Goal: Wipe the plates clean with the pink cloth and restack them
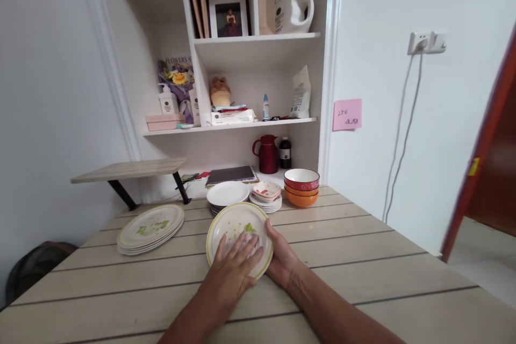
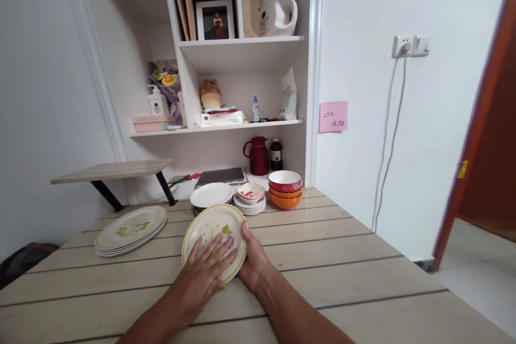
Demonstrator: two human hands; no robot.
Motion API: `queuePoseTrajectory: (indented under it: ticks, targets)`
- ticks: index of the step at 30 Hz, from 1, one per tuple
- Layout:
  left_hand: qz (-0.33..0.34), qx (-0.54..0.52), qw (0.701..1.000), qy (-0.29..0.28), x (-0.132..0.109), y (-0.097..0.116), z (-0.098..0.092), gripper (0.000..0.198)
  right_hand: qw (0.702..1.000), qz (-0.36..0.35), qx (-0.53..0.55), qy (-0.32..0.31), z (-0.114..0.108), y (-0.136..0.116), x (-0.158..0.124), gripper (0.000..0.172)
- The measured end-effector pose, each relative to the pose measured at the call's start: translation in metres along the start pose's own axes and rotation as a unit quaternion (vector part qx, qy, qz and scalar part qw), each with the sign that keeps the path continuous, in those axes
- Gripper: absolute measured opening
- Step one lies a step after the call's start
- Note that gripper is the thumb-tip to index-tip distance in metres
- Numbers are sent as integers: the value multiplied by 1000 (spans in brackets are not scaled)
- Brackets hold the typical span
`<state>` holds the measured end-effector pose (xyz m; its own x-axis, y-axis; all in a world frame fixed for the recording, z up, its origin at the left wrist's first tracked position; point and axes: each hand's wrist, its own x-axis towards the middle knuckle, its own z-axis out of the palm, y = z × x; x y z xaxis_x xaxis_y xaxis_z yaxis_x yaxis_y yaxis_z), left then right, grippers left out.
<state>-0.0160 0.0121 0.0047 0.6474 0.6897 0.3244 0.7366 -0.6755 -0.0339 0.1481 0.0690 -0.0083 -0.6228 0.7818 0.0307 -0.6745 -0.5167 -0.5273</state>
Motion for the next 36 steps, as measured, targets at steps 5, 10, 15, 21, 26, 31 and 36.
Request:
queuePoseTrajectory:
  ticks: [5, 10, 15, 21, 26, 31, 36]
  targets:
    - [-122, 6, 992, 36, -17, -21, 11, 52, 1000, 13, -6, 11, 5, 0, 0, 61]
    - [-250, 35, 959, 126, -20, -38, 18, 57, 998, 48, -24, 20, 14, 4, -7, 56]
    - [-223, 56, 946, 227, -22, -43, 15, 58, 996, 73, -37, 31, 16, 7, -11, 57]
    - [-246, 127, 938, 207, -15, -30, 6, 45, 996, 52, -39, 56, 16, 8, -10, 59]
    - [-296, 223, 913, 173, -10, -14, 0, 38, 998, 29, -17, 59, 15, 6, -8, 58]
    - [-296, 222, 923, 107, -13, -14, 5, 50, 998, 25, -22, 57, 16, 6, -9, 55]
    - [-260, 205, 931, 157, -12, -19, 15, 52, 998, 33, -31, 33, 18, 8, -11, 56]
